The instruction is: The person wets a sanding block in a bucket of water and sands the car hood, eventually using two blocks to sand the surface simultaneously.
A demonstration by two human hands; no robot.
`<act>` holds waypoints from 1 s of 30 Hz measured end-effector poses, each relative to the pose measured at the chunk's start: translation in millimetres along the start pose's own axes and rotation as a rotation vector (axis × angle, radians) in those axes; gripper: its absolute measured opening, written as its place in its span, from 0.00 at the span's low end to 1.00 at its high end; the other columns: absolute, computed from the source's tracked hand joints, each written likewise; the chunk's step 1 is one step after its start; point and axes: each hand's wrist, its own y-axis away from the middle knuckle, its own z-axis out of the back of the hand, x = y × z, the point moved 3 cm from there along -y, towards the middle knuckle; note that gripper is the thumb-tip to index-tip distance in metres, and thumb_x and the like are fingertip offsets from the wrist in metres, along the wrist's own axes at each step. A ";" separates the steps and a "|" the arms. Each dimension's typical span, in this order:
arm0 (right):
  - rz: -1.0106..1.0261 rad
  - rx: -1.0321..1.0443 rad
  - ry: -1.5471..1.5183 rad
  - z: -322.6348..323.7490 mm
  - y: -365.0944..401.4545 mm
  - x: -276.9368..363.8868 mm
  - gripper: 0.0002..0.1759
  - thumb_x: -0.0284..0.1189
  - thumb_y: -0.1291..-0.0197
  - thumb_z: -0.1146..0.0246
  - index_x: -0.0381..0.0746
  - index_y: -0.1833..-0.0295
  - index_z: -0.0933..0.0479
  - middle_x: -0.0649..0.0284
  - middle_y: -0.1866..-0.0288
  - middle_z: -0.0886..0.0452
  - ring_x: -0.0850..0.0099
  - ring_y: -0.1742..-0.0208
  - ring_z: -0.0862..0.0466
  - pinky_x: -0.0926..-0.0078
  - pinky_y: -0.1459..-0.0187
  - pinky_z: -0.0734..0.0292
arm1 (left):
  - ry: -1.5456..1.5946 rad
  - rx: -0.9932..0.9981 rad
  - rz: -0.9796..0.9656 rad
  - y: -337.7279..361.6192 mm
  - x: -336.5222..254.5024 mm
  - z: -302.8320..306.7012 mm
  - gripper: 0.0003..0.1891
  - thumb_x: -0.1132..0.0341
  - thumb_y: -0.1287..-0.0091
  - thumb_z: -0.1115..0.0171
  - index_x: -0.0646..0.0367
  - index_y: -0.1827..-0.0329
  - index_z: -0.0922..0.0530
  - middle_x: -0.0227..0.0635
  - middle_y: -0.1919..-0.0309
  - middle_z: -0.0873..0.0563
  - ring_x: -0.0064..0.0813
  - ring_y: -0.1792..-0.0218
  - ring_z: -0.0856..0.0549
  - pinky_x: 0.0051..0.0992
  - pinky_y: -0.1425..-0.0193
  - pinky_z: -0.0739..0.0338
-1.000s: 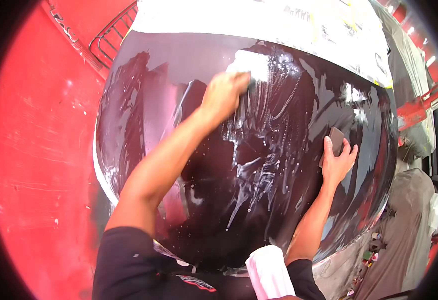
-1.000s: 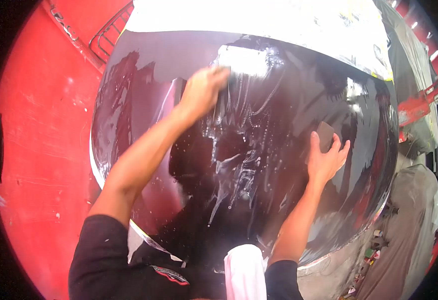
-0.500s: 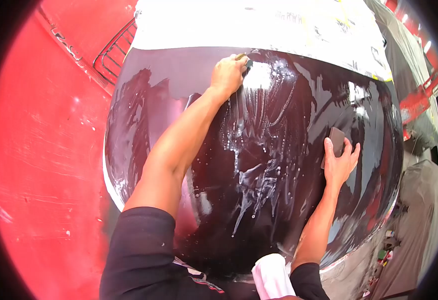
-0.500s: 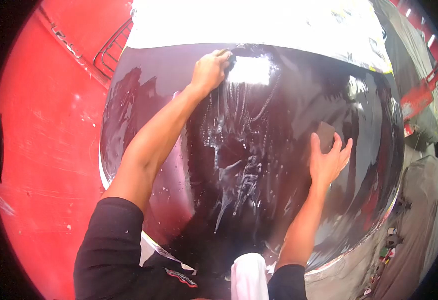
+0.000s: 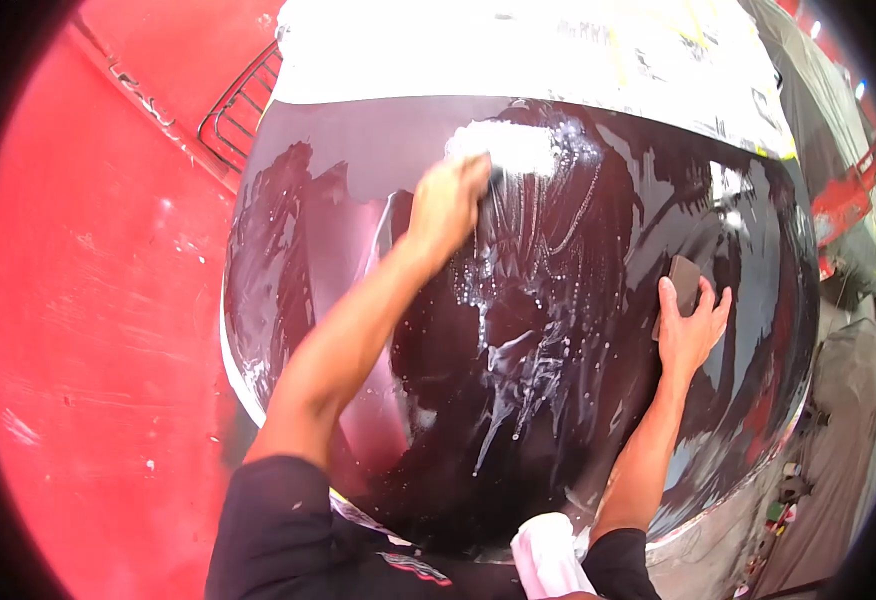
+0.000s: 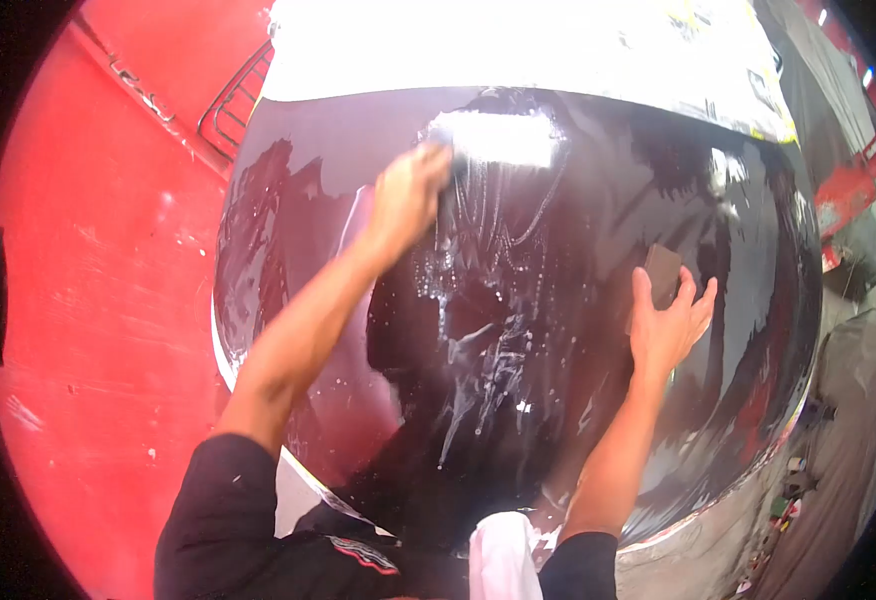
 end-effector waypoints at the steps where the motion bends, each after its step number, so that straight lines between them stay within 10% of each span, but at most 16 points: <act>1: -0.010 0.000 -0.006 0.6 0.8 1.9 0.42 0.59 0.44 0.30 0.46 0.29 0.26 0.50 0.16 0.47 0.47 0.18 0.45 0.47 0.22 0.45 | 0.010 -0.018 -0.047 33.8 -8.9 6.6 0.19 0.74 0.34 0.36 0.56 0.40 0.17 0.45 0.43 0.14 0.47 0.42 0.15 0.42 0.38 0.19; 10: 0.020 -0.012 -0.022 0.6 4.2 0.2 0.42 0.59 0.42 0.31 0.44 0.30 0.26 0.48 0.16 0.46 0.47 0.18 0.45 0.47 0.23 0.45 | -0.036 -0.011 0.052 -43.6 41.5 -15.4 0.17 0.69 0.31 0.40 0.57 0.40 0.18 0.48 0.42 0.15 0.54 0.48 0.15 0.46 0.43 0.19; 14: 0.023 -0.010 0.003 -0.9 1.1 -0.8 0.42 0.59 0.42 0.31 0.43 0.30 0.26 0.47 0.17 0.45 0.46 0.18 0.44 0.47 0.23 0.45 | 0.102 -0.052 -0.039 57.0 5.0 22.5 0.19 0.76 0.34 0.38 0.55 0.39 0.18 0.44 0.42 0.15 0.49 0.46 0.14 0.42 0.42 0.19; 19: 0.013 -0.013 -0.005 2.5 1.6 4.4 0.41 0.57 0.42 0.30 0.43 0.30 0.26 0.48 0.17 0.45 0.46 0.18 0.44 0.47 0.23 0.45 | -0.089 0.051 0.087 -49.6 60.4 -8.5 0.18 0.69 0.30 0.40 0.54 0.37 0.18 0.44 0.36 0.18 0.51 0.44 0.15 0.44 0.43 0.18; 26: -0.025 0.005 -0.006 1.6 1.3 6.4 0.41 0.57 0.42 0.30 0.44 0.29 0.26 0.49 0.16 0.45 0.48 0.18 0.45 0.48 0.22 0.44 | 0.199 0.097 -0.040 39.9 17.3 22.0 0.19 0.73 0.32 0.41 0.54 0.39 0.17 0.45 0.37 0.17 0.50 0.40 0.17 0.43 0.37 0.20; 30: -0.020 0.011 0.016 0.3 0.6 1.8 0.41 0.57 0.42 0.30 0.44 0.29 0.27 0.49 0.16 0.46 0.48 0.18 0.45 0.48 0.22 0.45 | -0.033 0.044 0.024 -55.5 64.1 -9.6 0.17 0.67 0.29 0.41 0.55 0.39 0.18 0.45 0.37 0.17 0.52 0.39 0.18 0.45 0.36 0.21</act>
